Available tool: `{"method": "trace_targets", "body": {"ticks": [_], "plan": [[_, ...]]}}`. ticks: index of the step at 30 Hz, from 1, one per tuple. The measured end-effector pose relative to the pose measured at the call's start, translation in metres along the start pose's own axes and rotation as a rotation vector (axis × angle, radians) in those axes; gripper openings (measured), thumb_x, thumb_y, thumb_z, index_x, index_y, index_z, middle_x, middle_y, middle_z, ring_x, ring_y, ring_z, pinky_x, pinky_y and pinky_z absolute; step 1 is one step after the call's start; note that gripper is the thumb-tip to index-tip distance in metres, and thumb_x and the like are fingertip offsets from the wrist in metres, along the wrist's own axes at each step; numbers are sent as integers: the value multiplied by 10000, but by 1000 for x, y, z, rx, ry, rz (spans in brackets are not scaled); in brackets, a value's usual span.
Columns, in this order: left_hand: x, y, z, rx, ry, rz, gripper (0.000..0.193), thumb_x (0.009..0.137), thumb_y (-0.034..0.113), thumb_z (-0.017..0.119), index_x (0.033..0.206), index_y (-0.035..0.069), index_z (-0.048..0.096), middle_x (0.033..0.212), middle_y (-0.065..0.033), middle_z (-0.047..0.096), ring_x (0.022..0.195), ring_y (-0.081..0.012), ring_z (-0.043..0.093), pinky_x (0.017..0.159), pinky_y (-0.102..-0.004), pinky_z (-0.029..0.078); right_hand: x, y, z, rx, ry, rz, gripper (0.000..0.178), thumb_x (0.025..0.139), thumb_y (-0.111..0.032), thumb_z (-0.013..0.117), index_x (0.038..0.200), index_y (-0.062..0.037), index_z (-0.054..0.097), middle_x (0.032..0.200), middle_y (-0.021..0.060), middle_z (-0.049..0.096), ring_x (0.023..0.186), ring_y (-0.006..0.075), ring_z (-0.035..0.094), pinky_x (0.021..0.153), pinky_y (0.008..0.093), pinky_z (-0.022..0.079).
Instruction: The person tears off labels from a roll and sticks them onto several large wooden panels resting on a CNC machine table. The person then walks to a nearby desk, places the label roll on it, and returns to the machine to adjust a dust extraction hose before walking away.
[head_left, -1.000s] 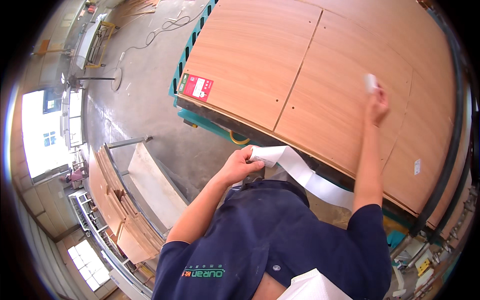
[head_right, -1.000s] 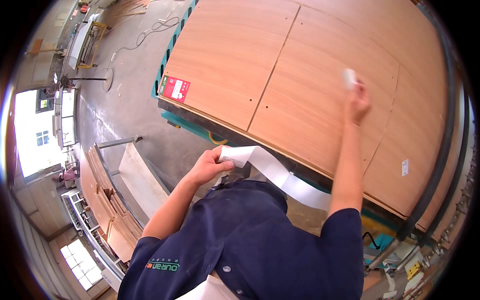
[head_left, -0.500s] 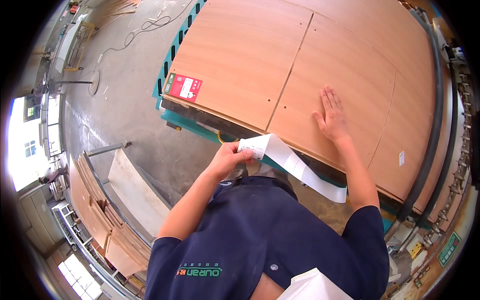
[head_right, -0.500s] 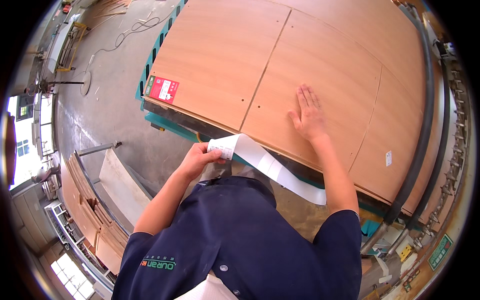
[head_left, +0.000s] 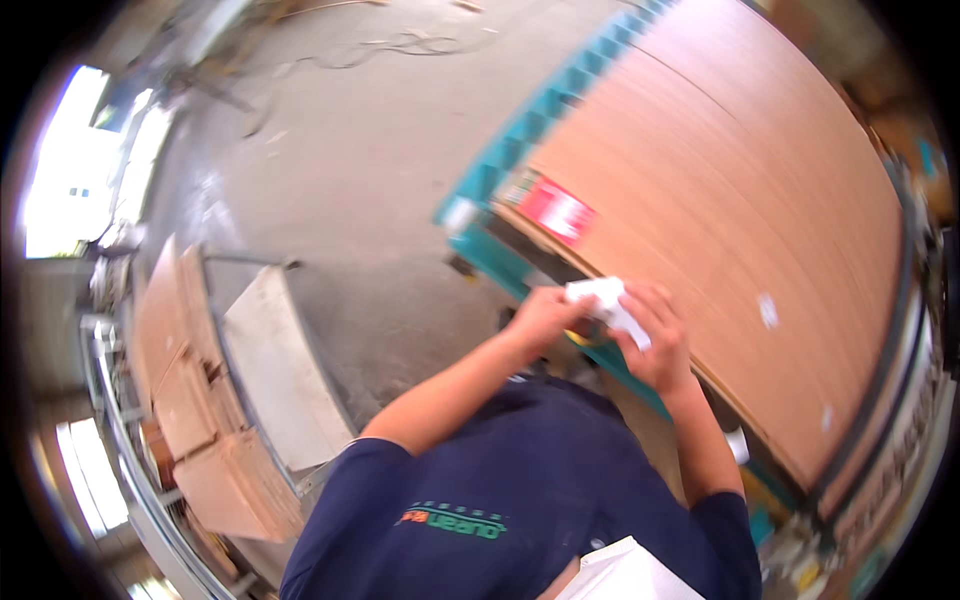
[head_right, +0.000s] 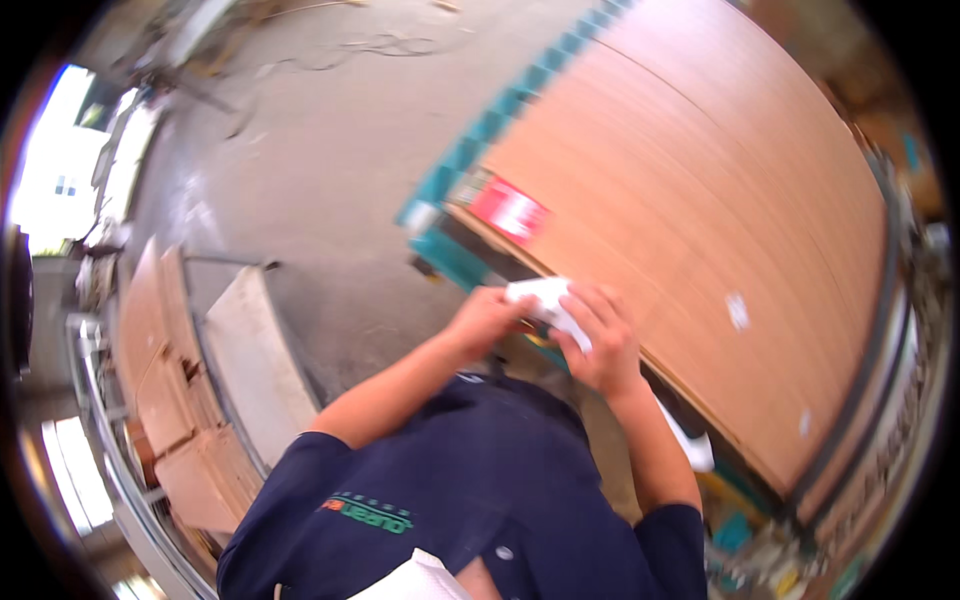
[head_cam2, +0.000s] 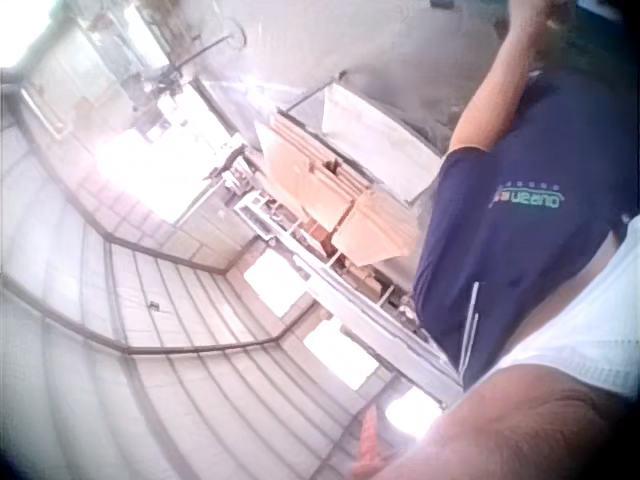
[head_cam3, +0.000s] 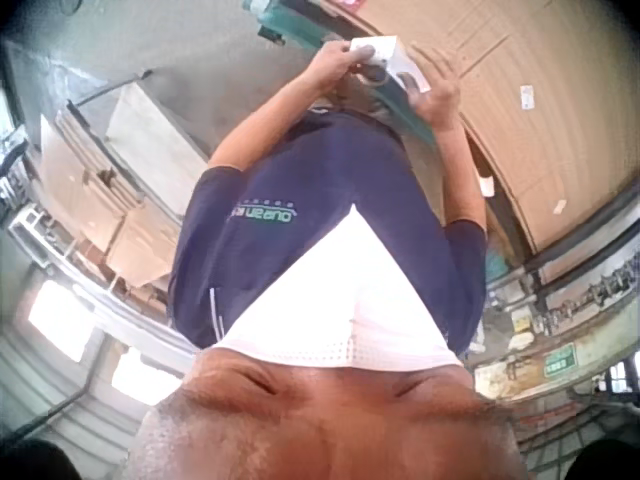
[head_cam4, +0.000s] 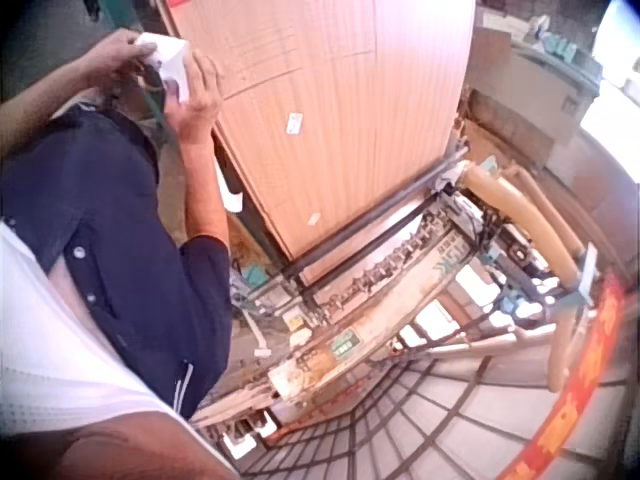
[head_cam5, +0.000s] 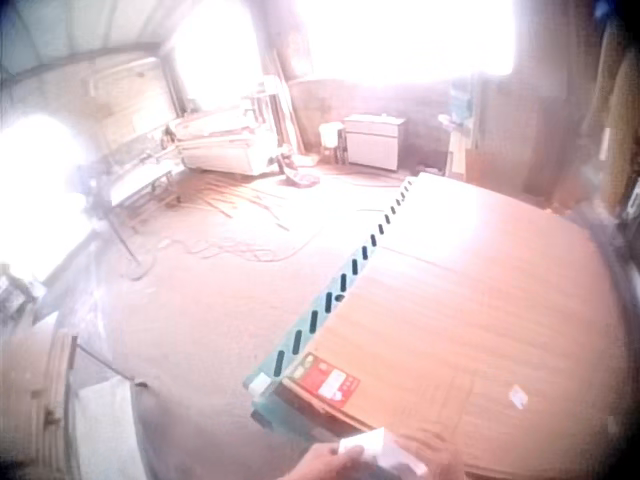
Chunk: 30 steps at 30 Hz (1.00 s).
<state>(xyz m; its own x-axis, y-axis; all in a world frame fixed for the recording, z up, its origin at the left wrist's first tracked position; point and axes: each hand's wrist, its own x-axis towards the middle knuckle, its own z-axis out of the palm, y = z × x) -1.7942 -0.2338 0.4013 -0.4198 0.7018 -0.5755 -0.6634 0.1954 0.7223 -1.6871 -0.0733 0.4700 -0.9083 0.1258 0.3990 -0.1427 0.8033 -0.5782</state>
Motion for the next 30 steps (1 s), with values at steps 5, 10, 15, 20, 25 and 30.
{"method": "trace_targets", "body": {"ticks": [5,10,15,20,25,30], "plan": [[-18,42,-61,139,-10,119,375,832,408,653,839,34,669,705,-8,621,643,-77,578,581,-231,475,43,-29,71,-119,-24,-131,255,714,-86,670,963,-33,671,994,111,652,953,295,591,839,406,446],[-39,49,-100,115,-121,155,293,784,301,708,894,33,666,744,-16,626,656,-84,576,593,-231,479,61,-33,104,57,-100,-98,127,742,-25,643,867,-9,663,923,136,665,899,302,607,813,392,464],[-40,47,-127,369,-17,166,281,757,249,680,895,6,659,741,-41,629,639,-113,574,586,-260,476,82,-21,125,630,-308,424,56,776,2,631,830,-7,635,960,118,659,904,207,607,831,327,470],[-44,49,-139,530,115,97,288,738,263,677,852,0,648,729,-43,636,645,-115,584,597,-280,476,119,108,164,1112,71,691,146,894,-114,546,941,23,564,910,90,592,818,167,596,743,286,508],[-44,50,-154,395,30,-65,272,815,151,664,1047,15,627,933,-34,654,829,-105,595,770,-279,493,146,163,203,758,358,467,173,876,-139,557,966,1,602,928,92,637,819,162,606,734,283,491],[-40,61,-140,299,151,-146,276,788,133,677,1001,-34,623,887,-82,654,774,-133,613,735,-278,489,99,219,96,374,660,762,171,881,-188,571,923,-26,610,961,69,659,844,154,610,749,279,481]]}}
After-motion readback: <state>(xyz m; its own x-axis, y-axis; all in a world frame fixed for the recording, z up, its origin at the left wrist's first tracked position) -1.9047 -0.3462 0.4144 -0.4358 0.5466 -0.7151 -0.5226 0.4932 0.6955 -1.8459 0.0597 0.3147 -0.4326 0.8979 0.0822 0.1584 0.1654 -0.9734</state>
